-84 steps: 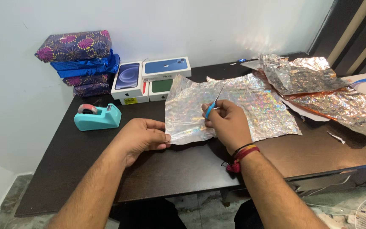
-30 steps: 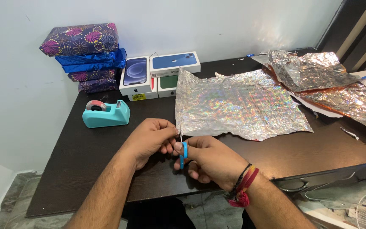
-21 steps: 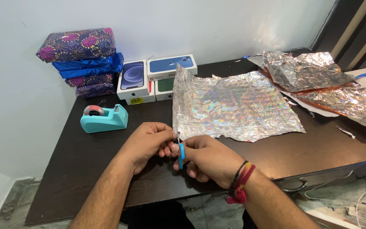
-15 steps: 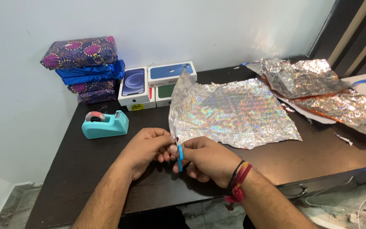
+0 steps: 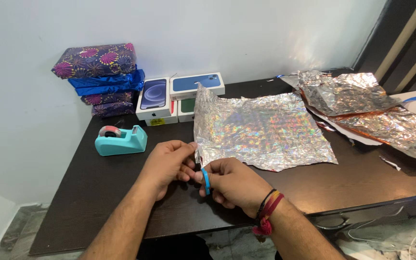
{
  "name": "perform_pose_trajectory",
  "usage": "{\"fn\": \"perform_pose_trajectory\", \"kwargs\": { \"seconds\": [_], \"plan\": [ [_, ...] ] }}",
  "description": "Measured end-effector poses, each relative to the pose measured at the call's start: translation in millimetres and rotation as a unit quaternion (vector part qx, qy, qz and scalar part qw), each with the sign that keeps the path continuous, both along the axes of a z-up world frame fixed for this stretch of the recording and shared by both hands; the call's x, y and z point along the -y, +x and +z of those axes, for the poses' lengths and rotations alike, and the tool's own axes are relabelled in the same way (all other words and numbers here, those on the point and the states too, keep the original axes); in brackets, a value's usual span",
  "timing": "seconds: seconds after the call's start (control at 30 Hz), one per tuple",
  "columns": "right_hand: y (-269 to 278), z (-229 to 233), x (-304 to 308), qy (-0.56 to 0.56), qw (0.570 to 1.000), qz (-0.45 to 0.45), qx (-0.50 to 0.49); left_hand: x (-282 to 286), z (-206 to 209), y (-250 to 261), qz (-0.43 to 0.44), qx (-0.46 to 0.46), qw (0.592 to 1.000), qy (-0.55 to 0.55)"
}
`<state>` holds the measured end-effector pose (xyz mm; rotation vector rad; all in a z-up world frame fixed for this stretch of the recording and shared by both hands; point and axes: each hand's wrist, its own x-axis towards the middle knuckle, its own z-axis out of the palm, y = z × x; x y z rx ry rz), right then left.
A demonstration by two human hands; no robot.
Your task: The person cuts a sheet of shiny wrapping paper with scissors, places a phone box on it, folds the paper around the box, and secures the folds with tape. The wrapped box is set aside, and the person begins wrapping a second phone box in the same way.
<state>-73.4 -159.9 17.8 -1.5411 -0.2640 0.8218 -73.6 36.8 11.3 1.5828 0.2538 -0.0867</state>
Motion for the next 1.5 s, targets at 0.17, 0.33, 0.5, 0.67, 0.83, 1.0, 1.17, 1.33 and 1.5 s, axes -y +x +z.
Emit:
{"fn": "perform_pose_trajectory", "kwargs": {
  "seconds": [0.17,0.33,0.5,0.67,0.83,1.0,1.17,1.33,1.5],
  "plan": [
    [-3.6,4.2,-5.6,-0.058,0.998,-0.006,0.028,1.8,-7.5,-4.2,0.003,0.039,0.999,0.015],
    [3.8,10.2,-6.7,-0.033,0.999,0.006,-0.011,-3.7,-8.3,-8.0,-0.014,0.041,0.999,-0.002],
    [8.5,8.1,-6.9,-0.021,0.999,0.012,-0.029,-1.2,-5.3,-9.6,-0.022,0.057,0.998,0.007],
    [9.5,2.2,-8.8,0.039,0.999,0.014,-0.029,-1.5,-4.9,-10.3,-0.026,0.041,0.999,0.013],
    [14.0,4.8,-9.0,0.027,0.999,0.019,-0.035,-5.0,-6.2,-8.7,-0.042,0.039,0.998,-0.016],
    [22.3,9.6,-7.4,0.028,0.998,0.031,-0.049,-9.0,-6.9,-7.3,-0.05,0.027,0.998,-0.039],
    [27.2,1.7,1.1,0.064,0.994,0.06,-0.065,-8.1,-3.3,-5.5,-0.016,0.017,0.997,-0.07],
    [35.6,3.6,35.0,0.073,0.994,0.053,-0.058,2.1,4.4,1.4,0.06,-0.031,0.998,-0.01],
    [54.2,13.8,62.2,0.044,0.997,0.012,0.061,9.1,6.3,1.4,0.066,-0.021,0.997,0.038]
  ]
}}
